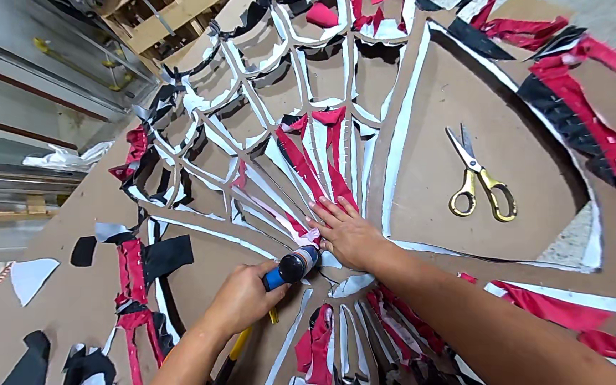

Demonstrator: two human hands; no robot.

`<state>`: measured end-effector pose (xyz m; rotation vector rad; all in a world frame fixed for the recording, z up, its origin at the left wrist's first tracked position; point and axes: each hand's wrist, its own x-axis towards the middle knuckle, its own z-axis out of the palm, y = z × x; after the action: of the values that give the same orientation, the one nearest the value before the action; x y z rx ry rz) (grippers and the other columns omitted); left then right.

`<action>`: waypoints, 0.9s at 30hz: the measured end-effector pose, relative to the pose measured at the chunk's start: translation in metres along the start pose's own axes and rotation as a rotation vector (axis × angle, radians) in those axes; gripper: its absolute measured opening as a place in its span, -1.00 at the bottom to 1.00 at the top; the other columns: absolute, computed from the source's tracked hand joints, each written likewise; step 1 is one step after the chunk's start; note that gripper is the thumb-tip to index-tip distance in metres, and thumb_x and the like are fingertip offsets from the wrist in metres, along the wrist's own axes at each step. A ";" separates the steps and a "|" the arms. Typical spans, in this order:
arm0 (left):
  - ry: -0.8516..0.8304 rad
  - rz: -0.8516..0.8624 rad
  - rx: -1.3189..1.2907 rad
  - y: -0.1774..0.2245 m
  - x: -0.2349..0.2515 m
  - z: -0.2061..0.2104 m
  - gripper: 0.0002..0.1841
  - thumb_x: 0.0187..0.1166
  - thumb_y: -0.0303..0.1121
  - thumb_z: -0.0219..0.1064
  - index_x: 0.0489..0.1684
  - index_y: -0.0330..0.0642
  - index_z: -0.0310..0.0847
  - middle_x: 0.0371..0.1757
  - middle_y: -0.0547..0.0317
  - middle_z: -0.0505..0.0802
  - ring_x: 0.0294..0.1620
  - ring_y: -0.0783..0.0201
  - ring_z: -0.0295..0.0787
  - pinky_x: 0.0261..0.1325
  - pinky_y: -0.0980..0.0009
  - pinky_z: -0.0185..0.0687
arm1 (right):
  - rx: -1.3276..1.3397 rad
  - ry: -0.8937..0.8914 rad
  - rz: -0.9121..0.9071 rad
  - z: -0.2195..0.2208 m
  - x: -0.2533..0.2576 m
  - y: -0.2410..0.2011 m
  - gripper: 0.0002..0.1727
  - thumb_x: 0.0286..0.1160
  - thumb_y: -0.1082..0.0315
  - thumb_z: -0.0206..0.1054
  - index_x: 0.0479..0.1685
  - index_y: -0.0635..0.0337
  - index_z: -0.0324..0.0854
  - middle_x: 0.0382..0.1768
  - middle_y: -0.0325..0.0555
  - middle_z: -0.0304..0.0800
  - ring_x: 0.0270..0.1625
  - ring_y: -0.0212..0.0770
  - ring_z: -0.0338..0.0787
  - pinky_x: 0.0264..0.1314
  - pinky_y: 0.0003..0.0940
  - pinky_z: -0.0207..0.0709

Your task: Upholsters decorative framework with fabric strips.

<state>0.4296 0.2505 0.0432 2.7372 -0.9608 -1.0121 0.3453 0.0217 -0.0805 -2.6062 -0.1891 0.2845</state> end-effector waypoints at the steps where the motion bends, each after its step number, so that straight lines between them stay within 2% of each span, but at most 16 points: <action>1: -0.024 -0.021 0.014 0.003 0.001 -0.002 -0.66 0.43 0.04 0.42 -0.15 -0.02 0.83 -0.38 0.23 0.87 -0.30 0.30 0.83 -0.14 0.15 0.74 | -0.010 0.003 0.002 0.000 0.000 -0.001 -0.34 0.80 -0.02 0.07 0.90 -0.25 0.15 0.96 -0.22 -0.24 0.97 0.00 -0.36 0.92 0.25 -0.49; 5: -0.069 -0.093 0.025 0.009 -0.001 -0.003 -0.66 0.47 0.00 0.42 -0.07 -0.05 0.81 -0.31 0.15 0.88 -0.23 0.21 0.85 -0.07 0.08 0.74 | -0.030 -0.012 0.008 -0.002 0.000 -0.004 -0.34 0.80 0.00 0.06 0.90 -0.25 0.15 0.97 -0.20 -0.26 0.97 0.01 -0.38 0.92 0.27 -0.52; 9: -0.048 -0.107 0.017 0.012 -0.002 0.002 -0.64 0.48 0.03 0.41 -0.01 -0.01 0.82 -0.29 0.16 0.89 -0.21 0.22 0.86 -0.04 0.07 0.75 | 0.002 -0.025 0.002 0.000 0.001 0.000 -0.34 0.81 0.04 0.05 0.91 -0.26 0.11 0.97 -0.23 -0.27 0.98 -0.01 -0.39 0.92 0.27 -0.51; 13: -0.072 -0.175 0.008 0.018 -0.003 0.002 -0.63 0.50 0.05 0.40 0.05 0.03 0.81 -0.25 0.17 0.89 -0.18 0.20 0.85 -0.01 0.06 0.74 | -0.022 -0.003 -0.006 0.000 0.000 -0.001 -0.33 0.79 0.04 0.07 0.90 -0.24 0.14 0.97 -0.22 -0.25 0.98 0.01 -0.37 0.92 0.28 -0.49; 16: -0.034 -0.165 -0.033 0.018 -0.006 0.005 -0.59 0.50 0.10 0.40 0.05 0.02 0.81 -0.27 0.16 0.88 -0.21 0.21 0.85 -0.04 0.06 0.75 | -0.032 0.018 -0.012 -0.002 -0.001 -0.002 -0.33 0.76 0.04 0.14 0.87 -0.22 0.21 0.96 -0.18 -0.23 0.97 0.04 -0.35 0.91 0.31 -0.46; 19: -0.012 -0.149 -0.026 0.019 -0.006 0.008 -0.60 0.50 0.09 0.39 0.05 0.03 0.83 -0.30 0.20 0.89 -0.24 0.25 0.85 -0.08 0.10 0.75 | -0.018 0.018 -0.011 -0.001 -0.001 0.000 -0.35 0.78 0.04 0.10 0.88 -0.23 0.20 0.96 -0.19 -0.20 0.97 0.03 -0.34 0.91 0.30 -0.46; 21: -0.040 -0.176 -0.012 0.024 -0.004 0.006 -0.63 0.52 0.08 0.38 0.04 0.04 0.82 -0.30 0.21 0.88 -0.23 0.25 0.84 -0.07 0.10 0.74 | -0.006 -0.025 -0.007 -0.001 0.002 0.003 -0.34 0.82 0.04 0.01 0.91 -0.28 0.10 0.97 -0.24 -0.26 0.98 -0.01 -0.38 0.92 0.27 -0.49; 23: -0.065 -0.202 -0.011 0.026 -0.004 0.005 -0.66 0.53 0.06 0.37 -0.02 0.05 0.81 -0.33 0.21 0.86 -0.25 0.25 0.83 -0.08 0.11 0.73 | -0.004 -0.026 -0.007 0.002 0.003 0.004 -0.36 0.84 0.04 -0.05 0.92 -0.30 0.08 0.97 -0.28 -0.27 0.98 -0.03 -0.39 0.92 0.26 -0.48; 27: 0.053 -0.067 -0.058 -0.002 -0.017 -0.007 -0.65 0.46 0.07 0.43 -0.06 0.04 0.84 -0.36 0.29 0.87 -0.30 0.34 0.84 -0.14 0.15 0.78 | 0.000 -0.024 -0.009 0.001 0.002 0.003 -0.36 0.85 0.02 -0.08 0.92 -0.29 0.08 0.97 -0.29 -0.27 0.98 -0.04 -0.39 0.92 0.26 -0.51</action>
<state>0.4251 0.2609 0.0575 2.7505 -0.8236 -0.9556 0.3469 0.0198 -0.0826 -2.6022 -0.2094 0.3132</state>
